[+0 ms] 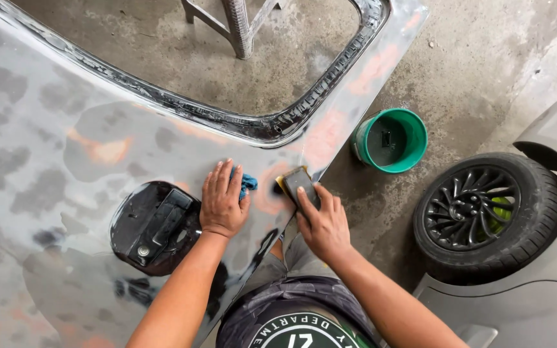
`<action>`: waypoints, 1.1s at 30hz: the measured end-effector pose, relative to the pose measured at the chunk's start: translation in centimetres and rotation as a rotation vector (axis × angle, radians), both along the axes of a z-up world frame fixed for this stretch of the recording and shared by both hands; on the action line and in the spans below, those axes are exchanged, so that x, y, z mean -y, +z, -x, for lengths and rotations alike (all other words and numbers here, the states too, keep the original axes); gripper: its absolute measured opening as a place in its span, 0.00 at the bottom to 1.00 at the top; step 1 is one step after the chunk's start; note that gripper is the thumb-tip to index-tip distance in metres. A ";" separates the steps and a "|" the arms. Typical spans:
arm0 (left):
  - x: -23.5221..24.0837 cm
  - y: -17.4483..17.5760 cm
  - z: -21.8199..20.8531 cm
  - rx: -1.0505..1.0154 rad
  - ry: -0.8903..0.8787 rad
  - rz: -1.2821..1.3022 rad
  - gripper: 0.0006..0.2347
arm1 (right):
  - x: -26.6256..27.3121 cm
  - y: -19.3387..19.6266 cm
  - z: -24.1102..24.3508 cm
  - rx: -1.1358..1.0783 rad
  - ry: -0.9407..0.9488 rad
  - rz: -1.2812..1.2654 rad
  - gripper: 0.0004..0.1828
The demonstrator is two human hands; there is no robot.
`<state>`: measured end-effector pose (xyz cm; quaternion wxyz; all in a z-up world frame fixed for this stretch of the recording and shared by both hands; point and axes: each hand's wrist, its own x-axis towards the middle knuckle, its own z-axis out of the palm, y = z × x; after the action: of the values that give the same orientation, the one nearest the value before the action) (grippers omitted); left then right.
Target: The person sands the edges and surface of a detached car door using a sanding block and a blue cloth. They repeatedly wipe the surface with the cloth and rinse the sanding block in a green bucket of water to remove dust.
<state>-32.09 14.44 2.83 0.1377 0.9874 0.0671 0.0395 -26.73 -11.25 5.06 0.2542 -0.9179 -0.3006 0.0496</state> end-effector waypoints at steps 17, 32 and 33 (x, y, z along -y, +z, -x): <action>2.3 0.2 5.2 0.024 0.115 -0.103 0.27 | -1.4 2.1 2.7 -0.170 -0.128 -0.048 0.36; 2.8 3.8 6.2 0.239 0.427 0.550 0.14 | -6.8 0.6 2.1 -0.541 -0.411 -0.345 0.43; 3.3 4.8 5.8 0.272 0.475 0.645 0.13 | -5.6 1.1 2.1 -0.565 -0.367 -0.399 0.39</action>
<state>-37.85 11.11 7.64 0.4343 0.8366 0.2829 0.1771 -28.88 -5.62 6.21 0.5052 -0.8391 -0.0534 0.1946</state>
